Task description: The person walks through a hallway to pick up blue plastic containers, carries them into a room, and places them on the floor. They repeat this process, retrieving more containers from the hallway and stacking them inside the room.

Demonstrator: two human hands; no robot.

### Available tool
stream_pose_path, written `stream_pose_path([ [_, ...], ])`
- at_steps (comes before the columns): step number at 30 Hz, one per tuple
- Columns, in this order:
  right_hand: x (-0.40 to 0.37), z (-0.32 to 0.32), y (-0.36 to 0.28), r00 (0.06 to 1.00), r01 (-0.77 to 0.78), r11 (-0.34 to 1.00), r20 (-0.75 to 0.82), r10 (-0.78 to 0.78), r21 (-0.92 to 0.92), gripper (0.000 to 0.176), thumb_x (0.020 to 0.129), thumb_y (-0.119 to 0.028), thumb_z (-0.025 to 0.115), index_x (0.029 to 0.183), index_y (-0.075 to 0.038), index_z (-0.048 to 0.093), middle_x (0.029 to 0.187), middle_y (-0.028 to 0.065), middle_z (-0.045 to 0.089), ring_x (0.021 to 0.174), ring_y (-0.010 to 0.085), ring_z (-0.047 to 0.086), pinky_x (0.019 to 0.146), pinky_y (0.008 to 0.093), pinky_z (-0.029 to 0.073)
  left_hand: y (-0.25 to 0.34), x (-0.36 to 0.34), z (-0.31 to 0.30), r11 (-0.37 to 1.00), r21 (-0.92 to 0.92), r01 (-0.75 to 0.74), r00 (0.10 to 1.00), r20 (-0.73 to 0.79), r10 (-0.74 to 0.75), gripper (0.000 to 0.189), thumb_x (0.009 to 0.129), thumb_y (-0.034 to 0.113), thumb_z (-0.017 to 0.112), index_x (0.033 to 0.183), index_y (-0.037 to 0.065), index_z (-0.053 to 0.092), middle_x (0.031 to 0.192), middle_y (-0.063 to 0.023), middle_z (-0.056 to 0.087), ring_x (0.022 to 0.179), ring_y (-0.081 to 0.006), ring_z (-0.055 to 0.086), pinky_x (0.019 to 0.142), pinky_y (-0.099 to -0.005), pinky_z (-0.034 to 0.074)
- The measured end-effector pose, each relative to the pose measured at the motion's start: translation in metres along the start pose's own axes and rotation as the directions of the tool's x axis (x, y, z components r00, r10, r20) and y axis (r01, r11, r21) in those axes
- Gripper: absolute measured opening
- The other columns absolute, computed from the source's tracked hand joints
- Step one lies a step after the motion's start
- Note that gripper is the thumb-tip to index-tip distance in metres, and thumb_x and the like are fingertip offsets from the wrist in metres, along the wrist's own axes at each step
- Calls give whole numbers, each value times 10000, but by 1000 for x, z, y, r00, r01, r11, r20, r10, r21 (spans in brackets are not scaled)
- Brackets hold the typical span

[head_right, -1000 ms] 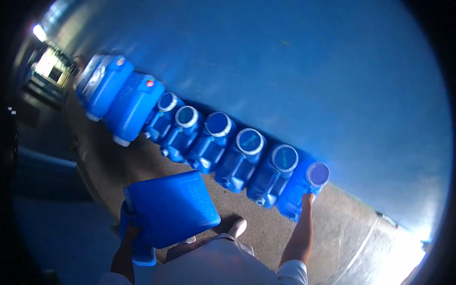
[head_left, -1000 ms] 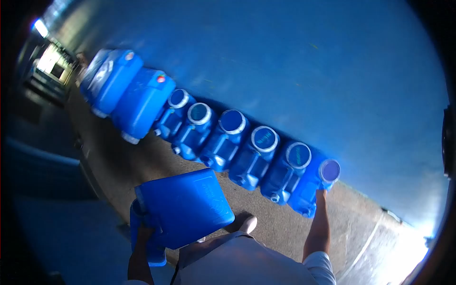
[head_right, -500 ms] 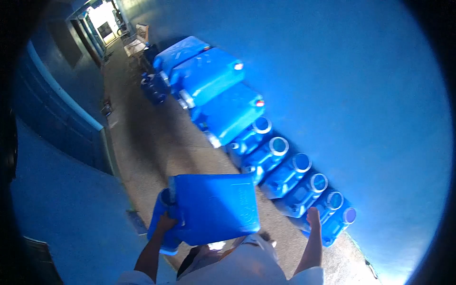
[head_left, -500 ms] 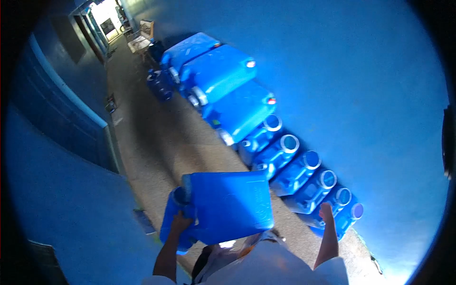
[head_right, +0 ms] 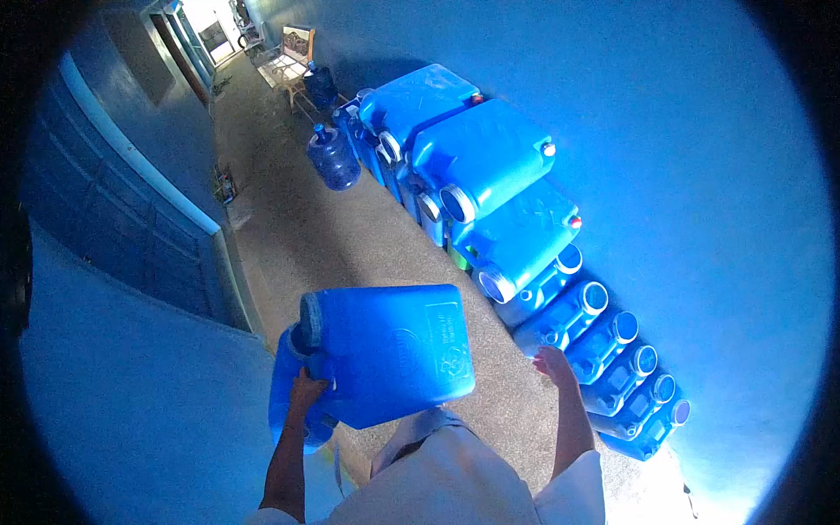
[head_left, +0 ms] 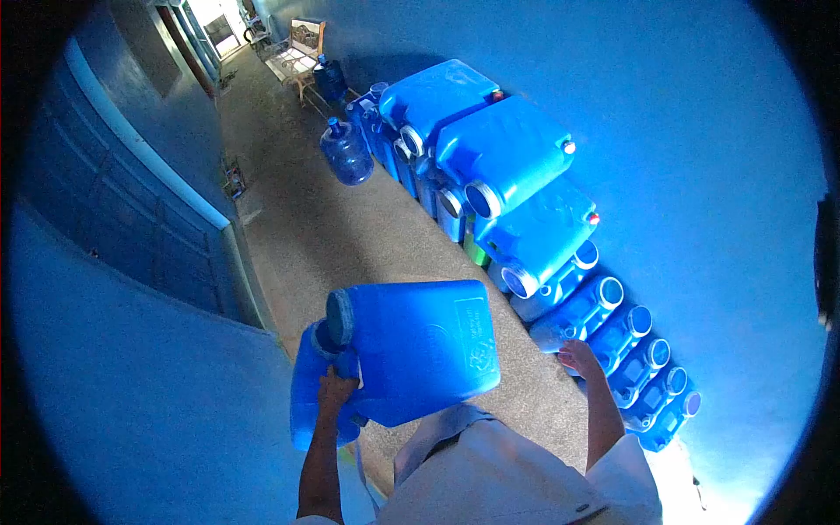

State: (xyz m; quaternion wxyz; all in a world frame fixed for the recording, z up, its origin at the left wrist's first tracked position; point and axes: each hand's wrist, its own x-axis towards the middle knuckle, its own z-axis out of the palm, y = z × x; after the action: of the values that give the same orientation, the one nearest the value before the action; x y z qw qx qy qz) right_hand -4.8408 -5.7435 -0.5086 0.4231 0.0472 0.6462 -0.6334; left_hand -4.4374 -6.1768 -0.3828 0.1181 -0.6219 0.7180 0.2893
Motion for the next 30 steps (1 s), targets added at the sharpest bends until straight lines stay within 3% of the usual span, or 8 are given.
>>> stream_pose_path([
  [6, 120, 176, -78, 988, -11, 980, 151, -20, 199, 314, 816, -236, 545, 1048, -28, 500, 932, 101, 582, 828, 212, 571, 739, 338, 477, -17, 143, -40, 966, 145, -212, 972, -70, 224, 720, 583, 357, 621, 1193, 56, 385, 1159, -262, 420, 1056, -435, 438, 872, -461, 388],
  [9, 221, 278, -117, 975, 37, 930, 192, -114, 366, 284, 827, -231, 533, 1016, -20, 512, 916, 101, 579, 823, 219, 572, 744, 330, 470, 20, 175, -81, 995, -46, 87, 992, -85, -90, 685, 602, 353, 620, 1175, 46, 404, 1159, -241, 428, 1084, -426, 415, 857, -462, 400],
  [12, 304, 355, -165, 961, 8, 846, 230, -154, 533, 390, 813, -222, 547, 1145, -38, 457, 965, 112, 554, 911, 224, 536, 842, 364, 415, -20, 268, -80, 634, 642, -431, 887, 174, 428, 727, 593, 372, 633, 1189, 38, 383, 1142, -243, 436, 1067, -425, 434, 843, -464, 409],
  [14, 383, 381, -176, 974, -2, 603, 139, -180, 798, 497, 806, -282, 552, 1233, -95, 380, 1029, 104, 544, 998, 226, 496, 948, 380, 314, 9, 273, -102, 960, 223, -170, 985, 15, 171, 690, 597, 394, 645, 1177, 92, 424, 1140, -240, 431, 1055, -434, 442, 844, -466, 409],
  [17, 399, 415, -240, 979, 138, 376, -184, 91, 916, 569, 801, -324, 549, 1287, -147, 312, 1084, 112, 530, 1065, 230, 453, 1006, 382, 215, 59, 269, -146, 973, -102, 205, 972, -92, -214, 566, 613, 398, 647, 1112, 172, 504, 1130, -240, 431, 1037, -456, 442, 844, -469, 410],
  [21, 426, 405, -249, 969, 241, 218, -247, 0, 946, 448, 803, -277, 563, 1186, -110, 403, 1127, 133, 506, 1004, 282, 494, 878, 437, 400, 27, 340, -146, 984, -90, 157, 983, -78, -164, 502, 654, 389, 626, 1094, 171, 525, 1137, -230, 433, 1043, -452, 436, 848, -479, 405],
  [24, 402, 402, -258, 946, 322, 254, -316, -68, 912, 349, 828, -237, 545, 1112, -67, 434, 1105, 133, 509, 955, 299, 517, 777, 434, 472, 7, 389, -156, 771, 525, -362, 930, 258, 260, 621, 666, 388, 609, 1190, 104, 437, 1140, -249, 438, 1053, -431, 442, 854, -488, 397],
  [30, 284, 412, -336, 848, 528, 291, -480, -223, 798, 414, 824, -289, 567, 1138, -67, 414, 1068, 147, 517, 920, 297, 533, 755, 413, 484, 3, 470, -176, 970, -109, -218, 967, 108, 230, 584, 679, 389, 574, 1166, 82, 480, 1210, -233, 397, 1094, -440, 386, 916, -478, 339],
])
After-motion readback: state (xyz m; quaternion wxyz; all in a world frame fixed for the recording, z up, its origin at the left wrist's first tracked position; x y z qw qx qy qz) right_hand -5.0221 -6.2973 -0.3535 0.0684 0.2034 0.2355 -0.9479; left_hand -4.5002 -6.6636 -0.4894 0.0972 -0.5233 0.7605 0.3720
